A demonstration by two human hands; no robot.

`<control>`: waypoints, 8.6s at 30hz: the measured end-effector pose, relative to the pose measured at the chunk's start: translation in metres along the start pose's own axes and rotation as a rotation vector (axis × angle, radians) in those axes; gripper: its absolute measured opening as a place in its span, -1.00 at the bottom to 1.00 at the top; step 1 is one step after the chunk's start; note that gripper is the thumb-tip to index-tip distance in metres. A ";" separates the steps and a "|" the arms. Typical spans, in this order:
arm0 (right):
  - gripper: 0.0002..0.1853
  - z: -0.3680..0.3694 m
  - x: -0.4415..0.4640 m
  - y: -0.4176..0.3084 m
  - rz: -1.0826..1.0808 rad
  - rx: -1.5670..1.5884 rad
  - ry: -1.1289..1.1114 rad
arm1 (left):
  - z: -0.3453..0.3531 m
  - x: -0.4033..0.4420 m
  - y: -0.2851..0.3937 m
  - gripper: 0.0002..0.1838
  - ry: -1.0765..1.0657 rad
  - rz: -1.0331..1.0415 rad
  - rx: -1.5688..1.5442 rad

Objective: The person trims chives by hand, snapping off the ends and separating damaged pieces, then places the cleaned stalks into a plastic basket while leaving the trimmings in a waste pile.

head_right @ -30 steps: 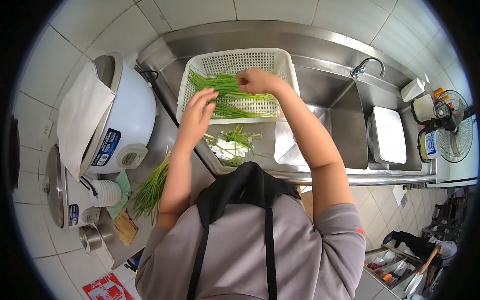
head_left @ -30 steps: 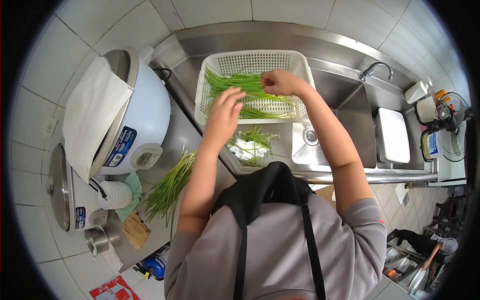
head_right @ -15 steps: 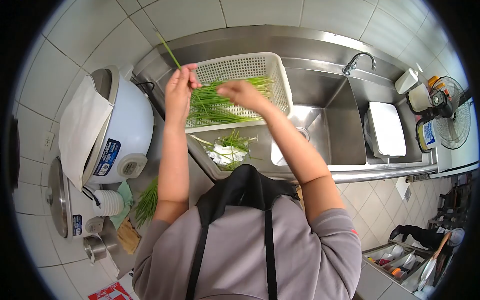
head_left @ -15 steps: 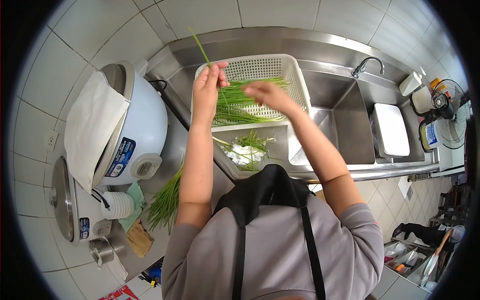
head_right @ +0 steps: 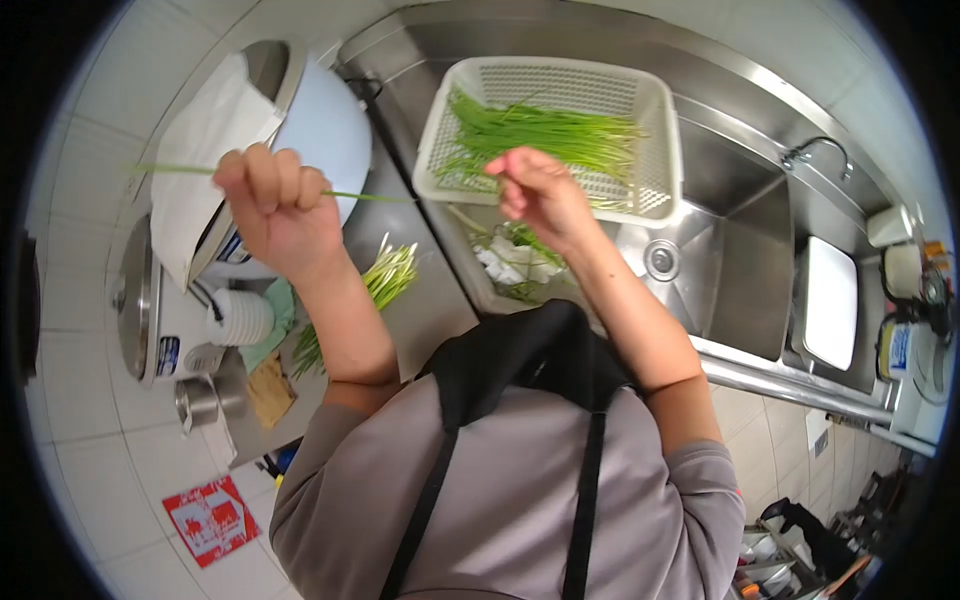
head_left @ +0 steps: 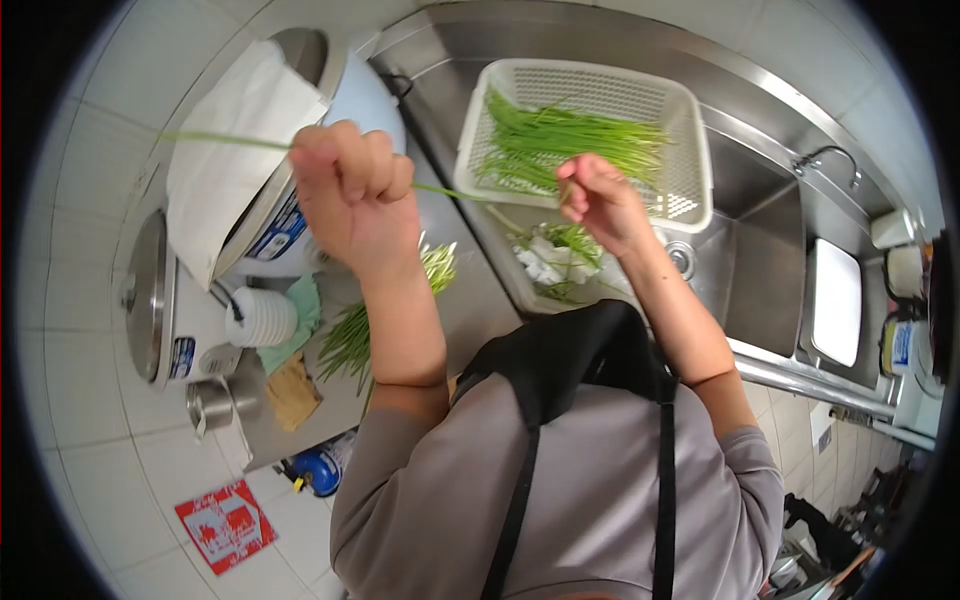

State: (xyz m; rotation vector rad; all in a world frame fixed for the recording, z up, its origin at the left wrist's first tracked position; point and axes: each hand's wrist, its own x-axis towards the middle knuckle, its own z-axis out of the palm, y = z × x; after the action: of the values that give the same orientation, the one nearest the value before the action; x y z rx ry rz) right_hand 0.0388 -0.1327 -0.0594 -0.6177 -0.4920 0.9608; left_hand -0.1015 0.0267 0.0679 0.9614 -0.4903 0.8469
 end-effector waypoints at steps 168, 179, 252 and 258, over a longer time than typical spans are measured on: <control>-0.81 -0.025 -0.021 0.044 0.242 -1.470 0.018 | 0.007 -0.002 -0.071 -0.87 0.011 -0.326 -0.241; -0.71 0.016 -0.024 -0.051 -0.177 -1.429 0.172 | 0.010 -0.031 -0.101 -0.82 0.195 -0.533 0.171; -0.72 -0.162 0.069 -0.010 0.918 -1.886 -0.359 | -0.057 -0.088 -0.022 -0.65 -0.395 -0.638 1.459; -0.76 -0.115 0.059 -0.065 0.741 -1.614 -0.127 | -0.038 -0.056 -0.079 -0.73 -0.463 -0.529 1.183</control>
State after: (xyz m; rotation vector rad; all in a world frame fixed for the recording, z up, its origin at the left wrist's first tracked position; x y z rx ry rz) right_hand 0.1795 -0.1402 -0.0918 -2.3117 -1.1881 1.1488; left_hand -0.0711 0.0130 -0.0303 2.2843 -0.0467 0.3585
